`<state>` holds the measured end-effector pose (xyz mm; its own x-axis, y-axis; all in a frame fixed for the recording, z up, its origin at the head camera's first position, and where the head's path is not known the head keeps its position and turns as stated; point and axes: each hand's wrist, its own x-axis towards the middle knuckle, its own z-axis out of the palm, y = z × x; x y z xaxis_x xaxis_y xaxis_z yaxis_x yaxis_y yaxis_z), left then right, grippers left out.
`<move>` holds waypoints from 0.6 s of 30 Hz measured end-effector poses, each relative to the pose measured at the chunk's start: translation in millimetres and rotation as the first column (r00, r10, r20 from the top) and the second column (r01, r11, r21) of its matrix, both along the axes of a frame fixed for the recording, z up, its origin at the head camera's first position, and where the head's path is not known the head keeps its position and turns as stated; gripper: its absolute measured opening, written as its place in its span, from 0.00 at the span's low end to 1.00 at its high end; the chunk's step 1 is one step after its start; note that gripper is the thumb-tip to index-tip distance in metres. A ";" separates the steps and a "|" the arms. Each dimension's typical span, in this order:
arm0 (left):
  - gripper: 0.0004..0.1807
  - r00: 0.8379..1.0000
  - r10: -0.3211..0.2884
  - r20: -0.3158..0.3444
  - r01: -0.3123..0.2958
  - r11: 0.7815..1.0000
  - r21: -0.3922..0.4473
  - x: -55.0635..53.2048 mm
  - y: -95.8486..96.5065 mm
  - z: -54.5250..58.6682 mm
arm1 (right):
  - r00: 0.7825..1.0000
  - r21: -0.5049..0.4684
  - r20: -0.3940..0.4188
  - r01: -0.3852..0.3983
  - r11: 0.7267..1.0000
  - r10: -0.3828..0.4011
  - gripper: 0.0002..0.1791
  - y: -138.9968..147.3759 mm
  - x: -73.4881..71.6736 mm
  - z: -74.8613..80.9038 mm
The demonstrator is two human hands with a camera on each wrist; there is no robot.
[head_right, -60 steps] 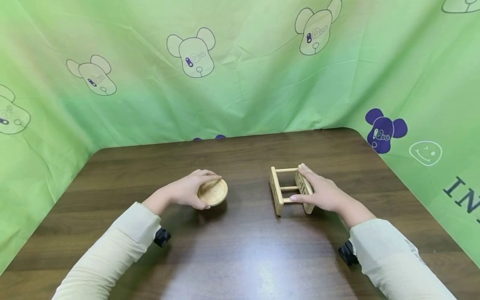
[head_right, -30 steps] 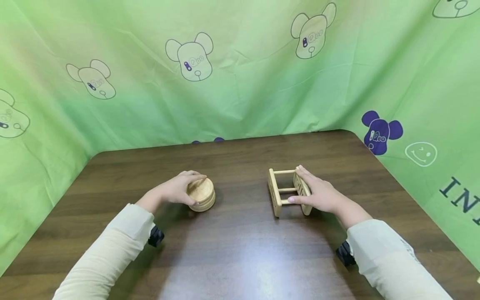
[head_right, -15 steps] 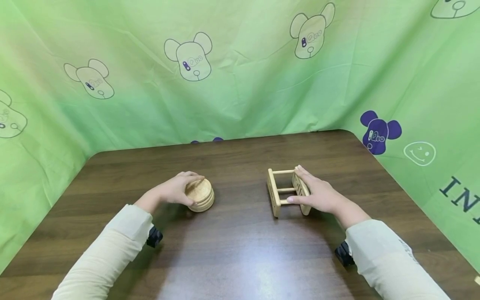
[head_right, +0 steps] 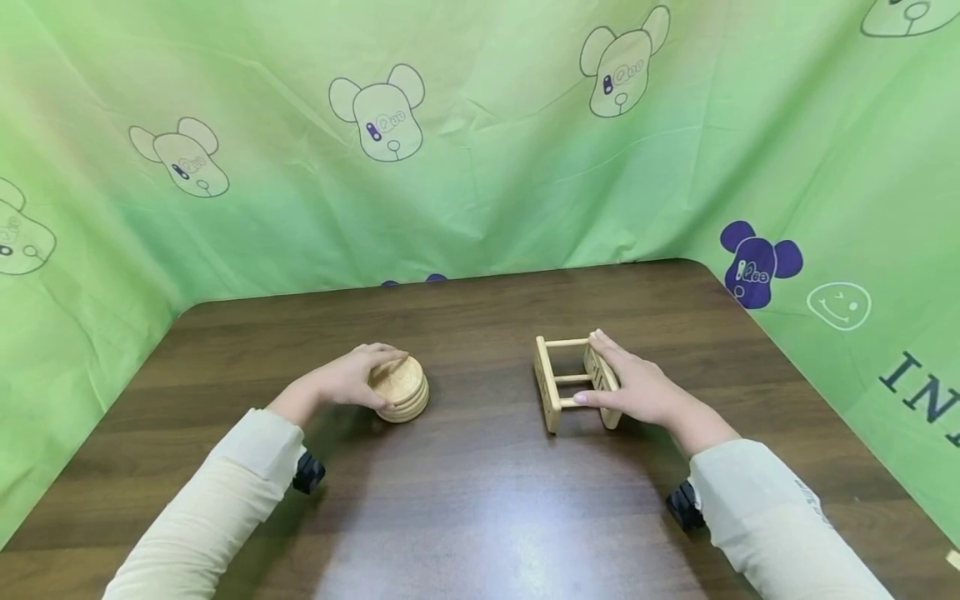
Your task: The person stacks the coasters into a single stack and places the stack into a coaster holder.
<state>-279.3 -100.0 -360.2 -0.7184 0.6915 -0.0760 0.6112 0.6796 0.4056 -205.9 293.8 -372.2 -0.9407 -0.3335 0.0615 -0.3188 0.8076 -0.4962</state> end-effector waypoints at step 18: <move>0.21 0.996 0.071 -0.062 -0.065 0.993 0.100 4.2 -2.7 -3.2 | 1.000 -0.041 -0.015 -0.004 0.999 0.004 0.51 -1.8 -3.8 5.7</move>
